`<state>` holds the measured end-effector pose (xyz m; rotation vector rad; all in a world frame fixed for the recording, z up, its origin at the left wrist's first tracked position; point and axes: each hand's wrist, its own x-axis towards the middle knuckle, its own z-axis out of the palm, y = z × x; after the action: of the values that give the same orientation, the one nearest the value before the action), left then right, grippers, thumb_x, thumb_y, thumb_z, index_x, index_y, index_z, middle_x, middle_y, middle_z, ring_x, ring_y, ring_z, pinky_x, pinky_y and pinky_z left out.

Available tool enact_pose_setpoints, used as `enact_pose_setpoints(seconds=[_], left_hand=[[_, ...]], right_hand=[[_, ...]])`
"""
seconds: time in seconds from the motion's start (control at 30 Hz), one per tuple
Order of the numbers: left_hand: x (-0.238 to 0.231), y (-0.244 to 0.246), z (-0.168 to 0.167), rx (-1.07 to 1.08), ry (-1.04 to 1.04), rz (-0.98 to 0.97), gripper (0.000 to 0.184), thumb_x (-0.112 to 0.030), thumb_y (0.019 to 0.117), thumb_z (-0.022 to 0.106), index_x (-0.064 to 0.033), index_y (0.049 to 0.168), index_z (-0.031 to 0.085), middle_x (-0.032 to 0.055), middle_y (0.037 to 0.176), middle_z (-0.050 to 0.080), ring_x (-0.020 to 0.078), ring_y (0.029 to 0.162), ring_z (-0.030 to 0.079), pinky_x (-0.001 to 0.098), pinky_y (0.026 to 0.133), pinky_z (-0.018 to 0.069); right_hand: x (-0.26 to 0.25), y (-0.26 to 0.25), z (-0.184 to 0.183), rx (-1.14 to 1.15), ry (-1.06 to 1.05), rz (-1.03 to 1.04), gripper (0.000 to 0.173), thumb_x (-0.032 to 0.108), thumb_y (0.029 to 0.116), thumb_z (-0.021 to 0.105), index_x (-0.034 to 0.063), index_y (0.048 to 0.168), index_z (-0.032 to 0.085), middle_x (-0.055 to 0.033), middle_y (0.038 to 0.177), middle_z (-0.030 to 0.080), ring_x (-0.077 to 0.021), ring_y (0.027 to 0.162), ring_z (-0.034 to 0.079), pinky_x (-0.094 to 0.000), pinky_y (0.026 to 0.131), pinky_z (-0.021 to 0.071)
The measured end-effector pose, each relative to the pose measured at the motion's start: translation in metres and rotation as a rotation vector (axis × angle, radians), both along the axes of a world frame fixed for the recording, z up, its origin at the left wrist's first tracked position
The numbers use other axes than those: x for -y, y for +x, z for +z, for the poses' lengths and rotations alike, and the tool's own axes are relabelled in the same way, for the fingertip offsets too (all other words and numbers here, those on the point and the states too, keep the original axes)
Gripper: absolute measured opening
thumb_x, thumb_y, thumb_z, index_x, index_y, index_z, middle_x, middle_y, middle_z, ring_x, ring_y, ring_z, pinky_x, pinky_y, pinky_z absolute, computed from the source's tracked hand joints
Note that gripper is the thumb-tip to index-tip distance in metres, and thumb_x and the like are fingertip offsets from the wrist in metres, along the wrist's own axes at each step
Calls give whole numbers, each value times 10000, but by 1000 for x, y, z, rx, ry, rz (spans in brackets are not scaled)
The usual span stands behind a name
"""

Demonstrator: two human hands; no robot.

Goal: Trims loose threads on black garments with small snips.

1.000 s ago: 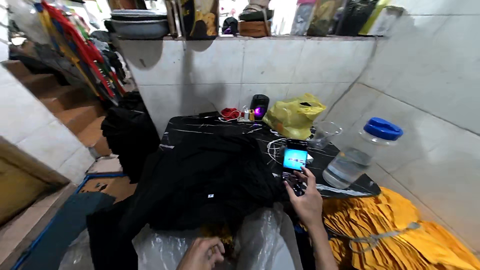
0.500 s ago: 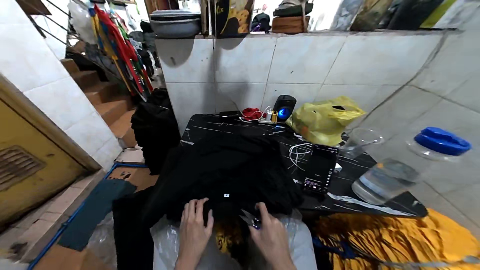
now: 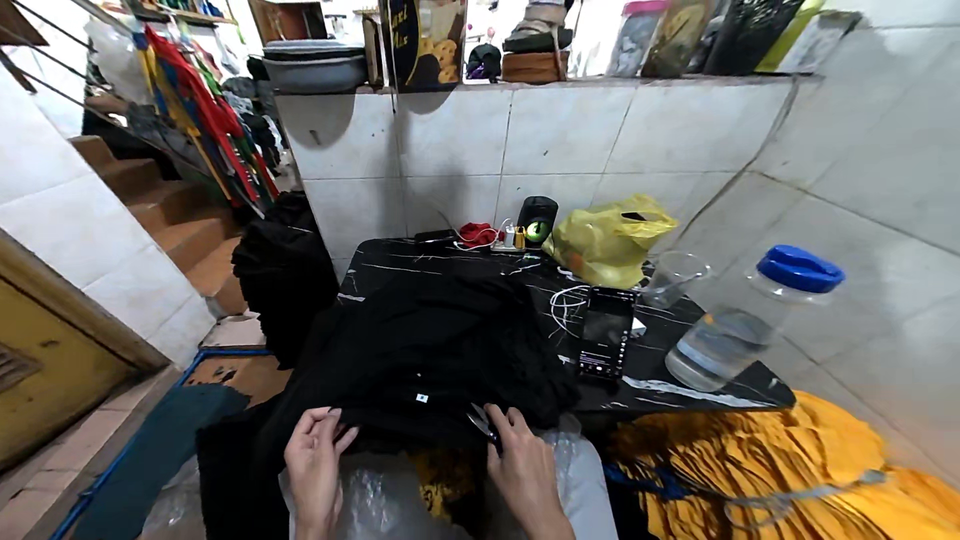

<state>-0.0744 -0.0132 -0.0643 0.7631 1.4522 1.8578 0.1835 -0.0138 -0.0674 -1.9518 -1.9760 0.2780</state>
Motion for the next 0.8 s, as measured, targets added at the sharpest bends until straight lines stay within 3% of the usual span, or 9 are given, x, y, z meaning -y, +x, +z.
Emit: enact_pose_setpoints(seconds=[0.1,0.2,0.27,0.33,0.4,0.47,0.57,0.63,0.8], left_hand=[[-7,8,9,277,-25,-69,144,-99,1069,451,-41,1022,574,38,822,661,144,679,684,334,617,618],[-1,13,6,102,-35,-203,109,-36,990,581,-2,1078,637,72,789,703,142,653,681,288,579,589],[5,13,1,-61,-36,-299,222,-32,958,632,-11,1178,612,65,767,727,131,652,691,270,600,578],[10,11,-5,-147,-6,-365,224,-14,958,622,-7,1181,600,65,812,735,136,683,692,268,618,577],[15,10,-6,-190,33,-418,261,27,953,603,13,1213,584,85,941,731,166,764,706,297,666,608],[20,10,-6,-236,67,-435,280,67,939,595,34,1217,585,91,1035,723,173,807,719,310,702,631],[28,11,-5,-271,52,-401,273,101,920,608,39,1186,602,87,999,738,169,796,728,314,705,633],[32,10,-7,-309,72,-373,272,118,897,620,47,1160,612,90,1009,737,174,816,739,320,719,647],[30,11,-13,-325,136,-369,377,135,797,685,65,1163,625,84,1048,732,162,845,739,308,753,652]], right_hand=[[1,7,5,-4,-67,53,538,139,861,700,242,1387,645,-167,1164,689,-347,779,711,-531,673,578],[0,10,-6,-90,189,239,497,126,781,750,185,1273,710,-121,984,725,-294,682,707,-500,569,580],[-2,1,-6,-179,260,370,369,170,810,744,169,1178,729,-77,945,715,-239,684,701,-458,553,578],[-6,-16,-4,-356,178,486,277,169,868,710,162,1144,730,-40,992,717,-188,808,705,-425,666,594],[-13,-38,-6,-529,39,580,311,222,932,702,169,1238,708,-9,1140,724,-140,1016,695,-395,885,586],[-18,-61,-14,-643,48,619,359,262,936,740,143,1271,687,-21,1176,715,-132,1062,680,-376,945,569],[-18,-85,-25,-634,263,549,193,85,865,713,93,1056,738,-49,979,728,-167,864,713,-381,738,608],[-16,-91,-25,-552,347,529,167,17,802,658,75,953,701,-59,841,689,-190,715,689,-395,583,569],[-13,-84,-16,-452,185,550,186,52,862,622,68,1042,665,-86,957,702,-229,767,702,-437,604,566]])
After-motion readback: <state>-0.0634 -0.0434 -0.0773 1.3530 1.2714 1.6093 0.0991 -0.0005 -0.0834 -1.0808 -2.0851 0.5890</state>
